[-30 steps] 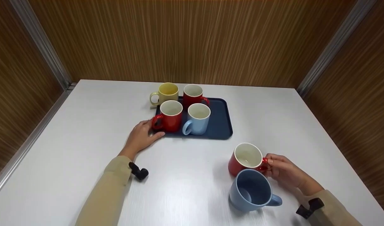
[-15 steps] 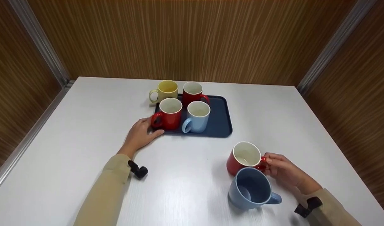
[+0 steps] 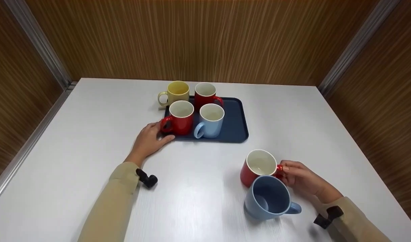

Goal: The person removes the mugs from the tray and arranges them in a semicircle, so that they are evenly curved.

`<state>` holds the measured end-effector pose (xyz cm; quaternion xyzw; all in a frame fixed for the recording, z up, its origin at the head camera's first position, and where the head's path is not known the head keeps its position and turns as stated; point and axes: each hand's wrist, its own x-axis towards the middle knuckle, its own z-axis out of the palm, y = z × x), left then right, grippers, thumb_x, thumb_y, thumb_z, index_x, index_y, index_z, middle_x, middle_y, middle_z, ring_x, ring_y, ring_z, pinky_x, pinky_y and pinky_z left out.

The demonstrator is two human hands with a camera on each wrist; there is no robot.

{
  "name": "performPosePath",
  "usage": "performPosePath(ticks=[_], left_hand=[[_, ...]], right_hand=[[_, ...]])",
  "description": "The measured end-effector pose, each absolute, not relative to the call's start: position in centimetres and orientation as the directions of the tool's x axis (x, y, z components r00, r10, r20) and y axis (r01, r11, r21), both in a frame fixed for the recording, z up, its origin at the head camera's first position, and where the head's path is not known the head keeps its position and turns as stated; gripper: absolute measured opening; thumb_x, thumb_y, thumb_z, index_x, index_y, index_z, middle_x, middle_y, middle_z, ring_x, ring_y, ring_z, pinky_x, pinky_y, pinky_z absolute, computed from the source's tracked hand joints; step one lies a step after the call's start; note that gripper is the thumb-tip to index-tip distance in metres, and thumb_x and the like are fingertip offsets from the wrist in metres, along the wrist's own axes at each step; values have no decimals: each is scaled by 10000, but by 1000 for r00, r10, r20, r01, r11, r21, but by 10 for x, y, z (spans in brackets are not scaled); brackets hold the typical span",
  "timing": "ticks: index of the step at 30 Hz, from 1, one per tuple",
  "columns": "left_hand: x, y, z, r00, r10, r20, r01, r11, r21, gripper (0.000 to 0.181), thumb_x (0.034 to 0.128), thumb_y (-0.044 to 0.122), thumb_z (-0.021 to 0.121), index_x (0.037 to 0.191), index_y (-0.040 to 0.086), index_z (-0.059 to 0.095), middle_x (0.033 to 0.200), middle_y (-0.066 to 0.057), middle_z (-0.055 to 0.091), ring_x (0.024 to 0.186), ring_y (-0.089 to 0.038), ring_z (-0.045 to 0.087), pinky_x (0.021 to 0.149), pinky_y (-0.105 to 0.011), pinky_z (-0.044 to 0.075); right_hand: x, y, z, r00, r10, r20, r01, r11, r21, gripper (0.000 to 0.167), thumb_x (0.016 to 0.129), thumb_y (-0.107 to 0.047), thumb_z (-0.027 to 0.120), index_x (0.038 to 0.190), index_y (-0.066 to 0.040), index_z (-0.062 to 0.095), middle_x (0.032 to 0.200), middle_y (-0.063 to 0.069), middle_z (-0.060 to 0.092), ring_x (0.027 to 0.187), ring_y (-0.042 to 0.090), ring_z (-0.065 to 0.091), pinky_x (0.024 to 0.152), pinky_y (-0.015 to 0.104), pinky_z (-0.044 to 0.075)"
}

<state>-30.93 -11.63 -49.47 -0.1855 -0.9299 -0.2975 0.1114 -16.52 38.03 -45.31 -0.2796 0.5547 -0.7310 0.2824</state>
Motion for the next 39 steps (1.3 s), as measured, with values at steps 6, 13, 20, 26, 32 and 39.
performPosePath(ticks=[6,13,20,26,32,39], left_hand=[[-309,-115,-494,-917,275,289,391,765,513,874,774,706,520,1386,87,435,1273,-148,542,1206,-313,444,1009,-480,345],[-310,-115,-494,-917,275,290,391,765,511,873,772,706,521,1381,85,442,1275,-145,543,1205,-309,445,1009,-475,347],[-309,-114,-494,-912,277,302,400,760,513,849,777,693,532,1373,93,453,1263,-139,552,1200,-308,449,1008,-474,348],[-309,-116,-494,-905,279,320,413,756,509,843,780,684,541,1357,75,469,1248,-141,563,1188,-308,462,1004,-470,352],[-310,-118,-497,-901,277,333,418,760,498,832,780,688,537,1333,68,493,1216,-136,583,1159,-307,483,986,-473,370],[-311,-117,-497,-900,285,330,422,757,499,828,783,680,543,1348,79,478,1227,-151,572,1163,-314,479,984,-473,373]], right_hand=[[-167,378,-454,-685,-722,97,78,-204,-976,283,970,-10,228,934,20,507,806,178,351,693,295,319,538,336,238],[-169,374,-454,-678,-726,115,62,-212,-975,277,976,-2,222,911,50,487,807,179,362,739,216,443,574,310,346],[-170,374,-452,-669,-741,57,128,-191,-973,280,972,0,233,937,9,511,834,153,381,836,145,482,710,233,410],[-171,372,-448,-657,-754,-9,162,-130,-978,210,978,-9,289,944,43,489,837,109,435,841,138,490,723,222,413],[-174,370,-445,-638,-770,-28,188,-121,-975,225,975,14,298,1030,8,516,949,59,525,876,133,510,754,226,442],[-175,372,-444,-640,-768,-18,196,-140,-971,253,973,31,307,1130,38,505,1046,93,538,944,170,535,814,252,469]])
